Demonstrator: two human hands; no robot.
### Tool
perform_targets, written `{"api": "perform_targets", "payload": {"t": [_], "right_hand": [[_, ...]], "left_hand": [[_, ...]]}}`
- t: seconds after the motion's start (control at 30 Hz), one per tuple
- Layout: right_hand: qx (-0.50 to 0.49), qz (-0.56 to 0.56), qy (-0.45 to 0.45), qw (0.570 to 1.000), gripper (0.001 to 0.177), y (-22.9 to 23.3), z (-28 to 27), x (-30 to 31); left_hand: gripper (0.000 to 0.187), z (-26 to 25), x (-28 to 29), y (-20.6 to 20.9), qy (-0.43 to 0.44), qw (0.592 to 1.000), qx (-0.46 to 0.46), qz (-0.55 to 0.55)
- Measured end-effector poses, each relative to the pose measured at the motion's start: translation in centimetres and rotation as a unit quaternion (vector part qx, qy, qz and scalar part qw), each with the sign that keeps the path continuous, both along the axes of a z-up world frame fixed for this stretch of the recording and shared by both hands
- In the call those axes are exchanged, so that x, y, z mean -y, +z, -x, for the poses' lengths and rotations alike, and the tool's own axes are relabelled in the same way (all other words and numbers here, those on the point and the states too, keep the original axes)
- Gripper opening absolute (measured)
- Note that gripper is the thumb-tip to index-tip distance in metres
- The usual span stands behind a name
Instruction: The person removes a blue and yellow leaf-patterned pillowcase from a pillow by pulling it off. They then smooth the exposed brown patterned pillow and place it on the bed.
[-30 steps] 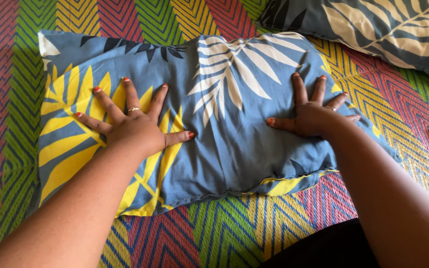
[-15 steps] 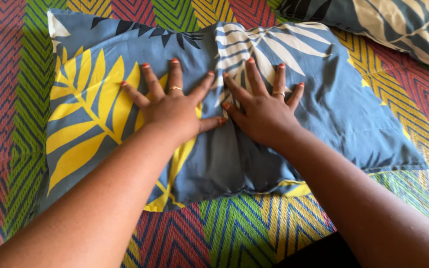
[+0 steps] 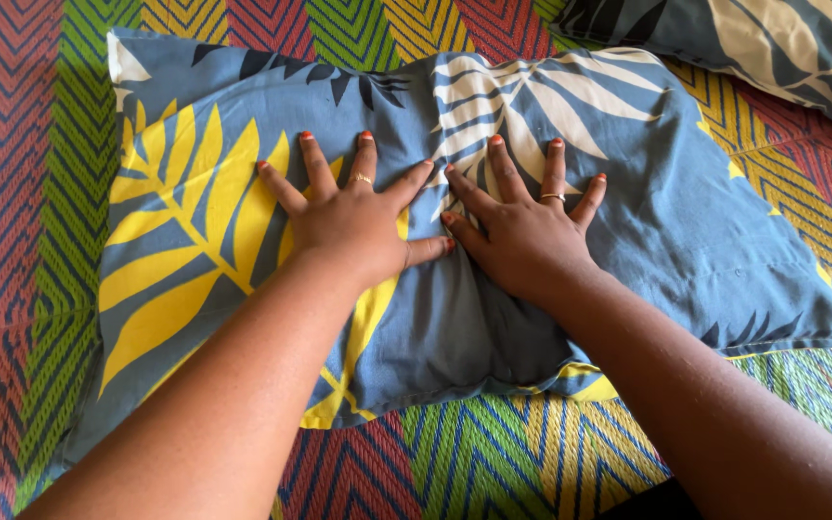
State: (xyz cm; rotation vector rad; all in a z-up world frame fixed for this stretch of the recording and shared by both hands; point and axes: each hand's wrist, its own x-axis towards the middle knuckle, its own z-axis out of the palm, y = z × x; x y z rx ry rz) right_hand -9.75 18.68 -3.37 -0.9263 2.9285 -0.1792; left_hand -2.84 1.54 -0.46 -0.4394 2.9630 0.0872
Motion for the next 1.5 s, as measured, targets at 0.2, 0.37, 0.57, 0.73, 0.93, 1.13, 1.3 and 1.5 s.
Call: {"api": "perform_targets", "payload": {"t": [0.2, 0.37, 0.57, 0.73, 0.93, 1.13, 1.3, 1.5], "right_hand": [[0.009, 0.015, 0.003, 1.000, 0.061, 0.0, 0.1, -0.1], [0.008, 0.011, 0.006, 1.000, 0.060, 0.4, 0.1, -0.1], [0.024, 0.009, 0.003, 1.000, 0.060, 0.6, 0.2, 0.0], [0.034, 0.004, -0.005, 0.999, 0.061, 0.9, 0.0, 0.0], [0.041, -0.004, -0.007, 0.999, 0.061, 1.2, 0.2, 0.1], [0.047, -0.013, -0.007, 0.999, 0.066, 0.9, 0.5, 0.1], [0.053, 0.001, -0.009, 0.999, 0.063, 0.8, 0.7, -0.1], [0.039, 0.013, 0.005, 0.999, 0.062, 0.7, 0.7, -0.4]], "left_hand": [[0.072, 2.2, 2.4, 2.6, 0.025, 0.979, -0.199, -0.047], [0.081, 1.5, 4.3, 4.6, 0.103, 0.976, -0.183, -0.048], [0.098, 0.5, 5.5, 3.2, 0.155, 0.982, -0.081, -0.069], [0.108, 0.1, 5.4, 1.6, 0.166, 0.984, -0.047, -0.053], [0.108, 0.7, 6.0, 1.6, 0.167, 0.984, 0.016, -0.059], [0.101, 0.0, 6.2, 0.9, 0.148, 0.988, -0.011, -0.049], [0.090, -1.3, 5.8, 1.3, 0.146, 0.987, -0.004, -0.066], [0.083, -4.5, 4.4, 1.4, 0.223, 0.973, -0.014, -0.065]]}}
